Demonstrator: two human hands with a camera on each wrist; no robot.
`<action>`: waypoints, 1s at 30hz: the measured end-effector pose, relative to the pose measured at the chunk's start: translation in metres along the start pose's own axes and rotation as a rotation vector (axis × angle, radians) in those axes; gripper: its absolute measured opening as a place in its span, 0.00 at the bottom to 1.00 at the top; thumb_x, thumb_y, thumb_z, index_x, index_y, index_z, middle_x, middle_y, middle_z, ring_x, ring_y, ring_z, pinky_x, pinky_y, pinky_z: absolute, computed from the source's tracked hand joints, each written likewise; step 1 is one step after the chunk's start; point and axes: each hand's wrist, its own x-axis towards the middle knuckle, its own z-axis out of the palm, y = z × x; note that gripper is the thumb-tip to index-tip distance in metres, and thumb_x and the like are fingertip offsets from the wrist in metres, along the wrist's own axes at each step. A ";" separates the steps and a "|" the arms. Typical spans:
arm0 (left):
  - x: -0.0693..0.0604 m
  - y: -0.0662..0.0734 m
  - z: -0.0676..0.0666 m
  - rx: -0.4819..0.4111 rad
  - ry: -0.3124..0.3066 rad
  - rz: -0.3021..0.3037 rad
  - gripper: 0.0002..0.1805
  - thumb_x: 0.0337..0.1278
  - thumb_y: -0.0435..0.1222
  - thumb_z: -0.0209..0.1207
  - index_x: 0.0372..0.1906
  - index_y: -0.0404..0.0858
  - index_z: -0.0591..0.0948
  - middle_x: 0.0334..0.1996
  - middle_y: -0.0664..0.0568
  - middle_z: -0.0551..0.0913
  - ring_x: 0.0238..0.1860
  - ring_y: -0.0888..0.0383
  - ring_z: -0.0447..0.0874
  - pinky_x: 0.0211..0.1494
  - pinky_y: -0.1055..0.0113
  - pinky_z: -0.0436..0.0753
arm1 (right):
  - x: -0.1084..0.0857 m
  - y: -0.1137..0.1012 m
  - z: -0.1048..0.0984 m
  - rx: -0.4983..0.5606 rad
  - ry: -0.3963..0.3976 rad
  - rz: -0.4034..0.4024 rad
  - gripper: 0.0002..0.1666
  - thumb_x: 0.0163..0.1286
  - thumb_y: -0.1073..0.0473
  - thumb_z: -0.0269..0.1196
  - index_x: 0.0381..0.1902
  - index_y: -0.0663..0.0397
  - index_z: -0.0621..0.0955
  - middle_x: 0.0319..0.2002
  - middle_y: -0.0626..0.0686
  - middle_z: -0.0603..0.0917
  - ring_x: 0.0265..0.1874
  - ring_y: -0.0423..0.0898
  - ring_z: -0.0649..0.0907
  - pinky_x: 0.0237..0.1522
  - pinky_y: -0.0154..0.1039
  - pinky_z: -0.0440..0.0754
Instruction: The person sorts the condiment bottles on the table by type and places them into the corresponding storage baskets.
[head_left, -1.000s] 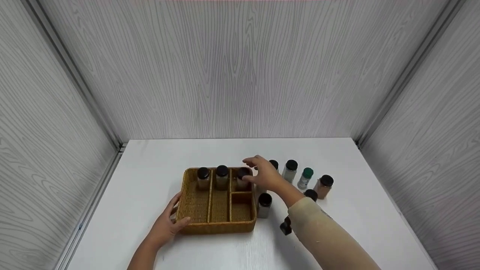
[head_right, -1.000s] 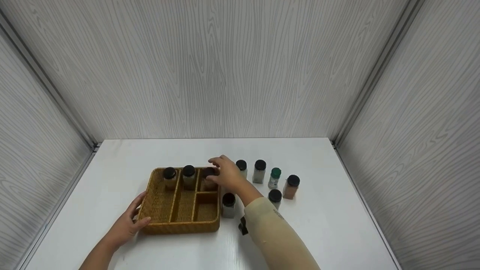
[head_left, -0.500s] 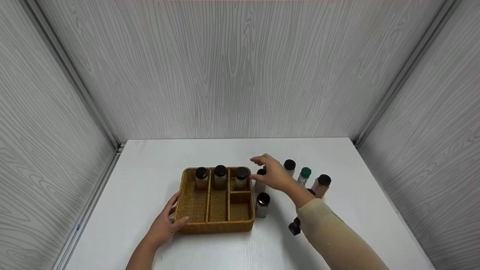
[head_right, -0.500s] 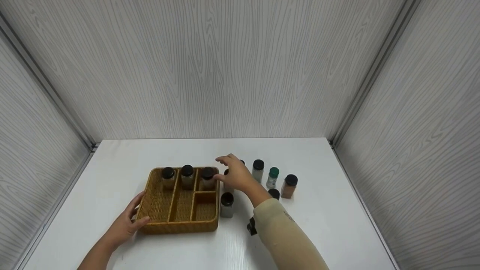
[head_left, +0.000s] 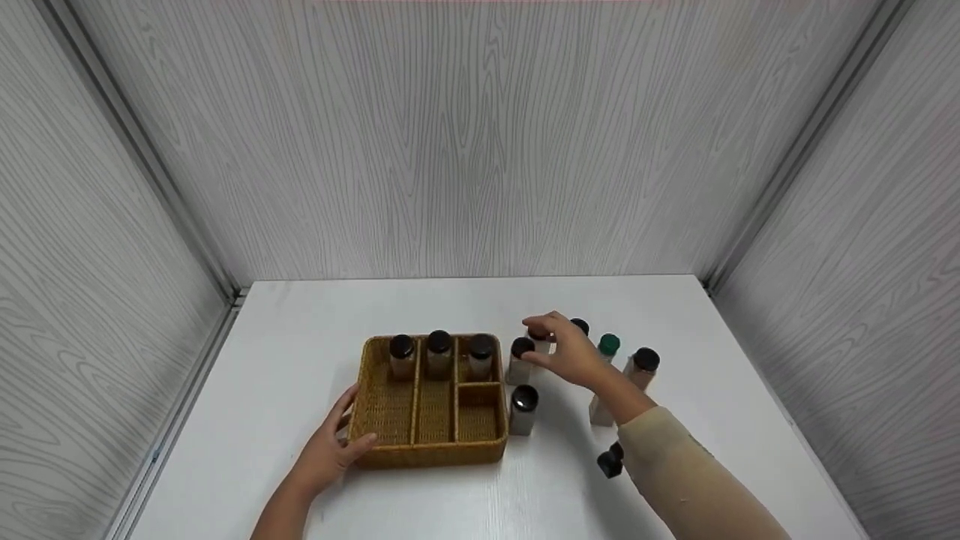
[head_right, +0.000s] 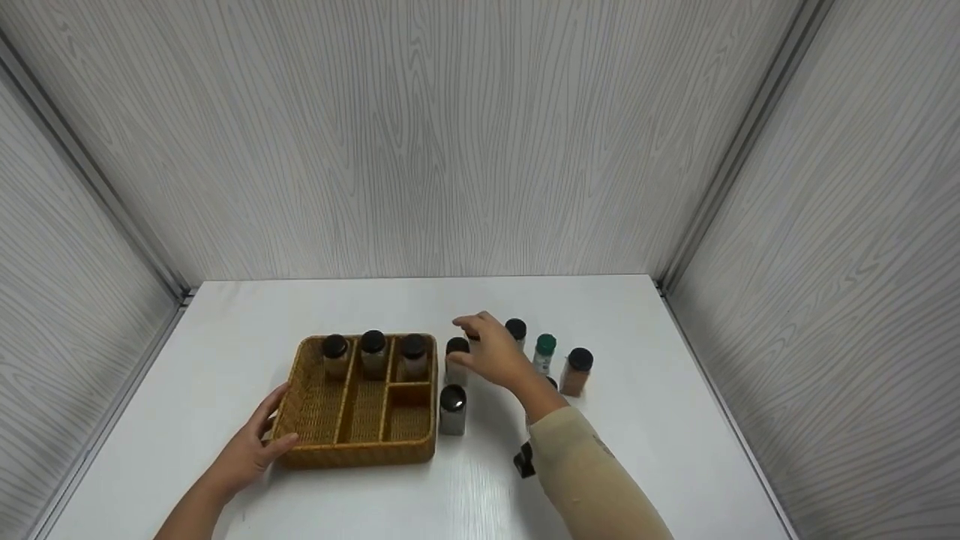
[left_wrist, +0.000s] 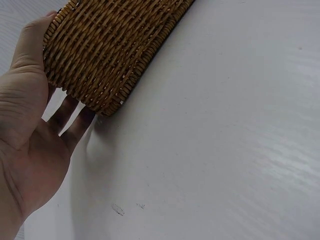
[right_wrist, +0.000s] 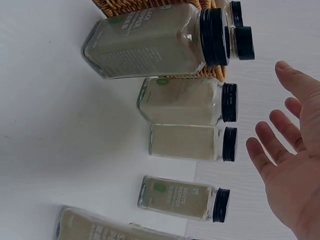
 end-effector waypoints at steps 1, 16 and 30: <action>0.000 0.000 0.000 0.000 -0.002 -0.001 0.56 0.71 0.50 0.70 0.90 0.61 0.45 0.91 0.44 0.44 0.88 0.28 0.49 0.85 0.32 0.65 | -0.002 0.002 -0.002 0.000 0.004 -0.002 0.36 0.71 0.56 0.77 0.73 0.58 0.79 0.63 0.62 0.83 0.65 0.62 0.83 0.71 0.62 0.82; -0.003 0.000 -0.001 -0.003 0.000 0.011 0.56 0.72 0.50 0.69 0.90 0.62 0.44 0.92 0.47 0.42 0.88 0.28 0.48 0.85 0.32 0.64 | -0.045 0.028 -0.030 -0.012 0.001 0.071 0.35 0.72 0.56 0.76 0.73 0.56 0.79 0.65 0.58 0.83 0.68 0.64 0.82 0.72 0.62 0.82; -0.001 -0.002 -0.001 -0.023 -0.005 -0.001 0.56 0.71 0.50 0.71 0.90 0.63 0.45 0.92 0.47 0.43 0.88 0.29 0.47 0.85 0.33 0.65 | -0.093 0.064 -0.050 0.070 -0.008 0.152 0.34 0.72 0.55 0.76 0.72 0.54 0.80 0.68 0.57 0.82 0.71 0.64 0.81 0.76 0.61 0.78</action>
